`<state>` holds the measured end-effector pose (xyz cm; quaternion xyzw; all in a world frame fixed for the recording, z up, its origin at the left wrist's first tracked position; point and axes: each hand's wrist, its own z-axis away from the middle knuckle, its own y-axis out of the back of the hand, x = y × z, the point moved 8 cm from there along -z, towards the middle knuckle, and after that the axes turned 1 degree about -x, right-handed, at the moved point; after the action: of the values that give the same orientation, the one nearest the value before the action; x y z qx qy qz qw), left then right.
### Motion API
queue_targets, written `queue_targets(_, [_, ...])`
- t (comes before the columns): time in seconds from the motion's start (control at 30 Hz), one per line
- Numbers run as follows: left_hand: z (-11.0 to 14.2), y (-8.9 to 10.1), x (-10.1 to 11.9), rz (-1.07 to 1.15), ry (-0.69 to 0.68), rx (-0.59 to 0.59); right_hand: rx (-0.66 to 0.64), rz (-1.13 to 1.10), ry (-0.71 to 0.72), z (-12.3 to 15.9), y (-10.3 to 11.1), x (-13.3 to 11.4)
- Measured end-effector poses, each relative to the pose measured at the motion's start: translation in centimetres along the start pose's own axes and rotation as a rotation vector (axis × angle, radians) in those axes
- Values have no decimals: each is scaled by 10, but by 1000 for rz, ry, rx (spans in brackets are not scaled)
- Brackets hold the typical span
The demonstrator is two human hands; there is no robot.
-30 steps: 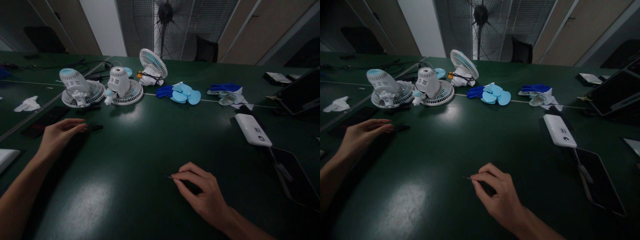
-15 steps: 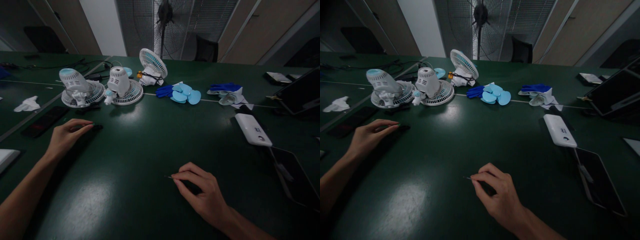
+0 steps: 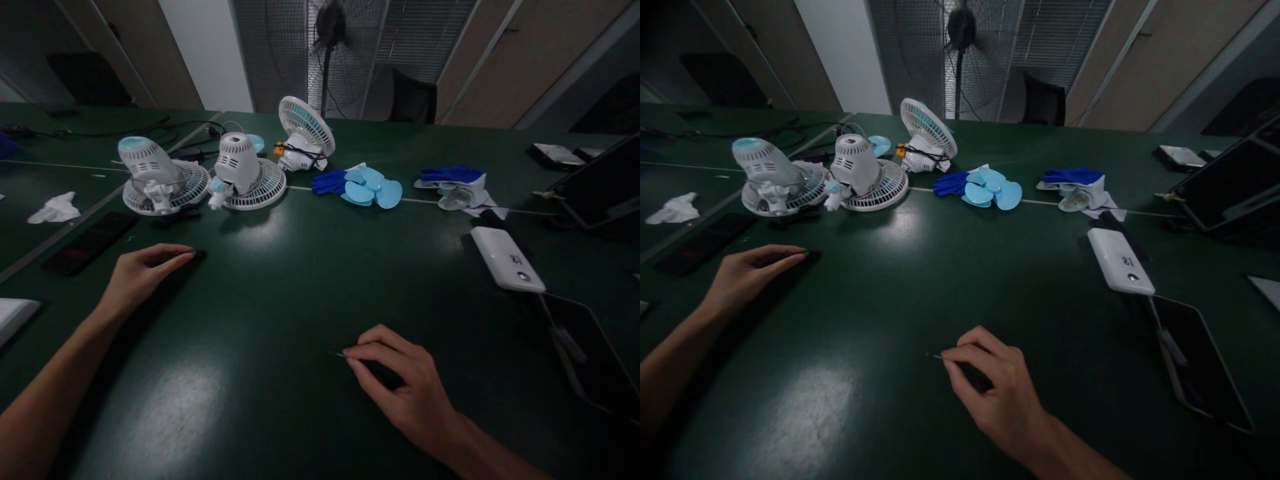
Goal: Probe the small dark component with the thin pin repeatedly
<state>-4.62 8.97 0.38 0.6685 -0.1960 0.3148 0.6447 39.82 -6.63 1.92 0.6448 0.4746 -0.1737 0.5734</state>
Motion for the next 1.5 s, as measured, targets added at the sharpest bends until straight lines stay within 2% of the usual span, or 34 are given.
queue_targets(0.23, [-1,0,-3,6,7,3,-3,-2,-5,1,0,1])
queue_targets(0.4, [-2,0,-7,6,71,1,-22,-18,-14,0,-1,1])
queue_targets(0.63, [2,-4,1,75,130,-6,4,-1,0,-1,1,-2])
queue_targets(0.83, [2,-3,2,120,116,115,4,21,9,-1,0,-2])
queue_targets(0.97, [5,-5,3,87,71,166,-5,3,4,0,0,0])
queue_targets(1.2, [7,-5,10,-52,-84,166,-15,-10,-5,0,-1,0])
queue_targets(1.33, [7,-9,22,-193,-240,121,-24,-10,-3,0,-1,-1])
queue_targets(1.5, [8,-20,35,-384,-359,42,-24,-21,1,0,-1,-1])
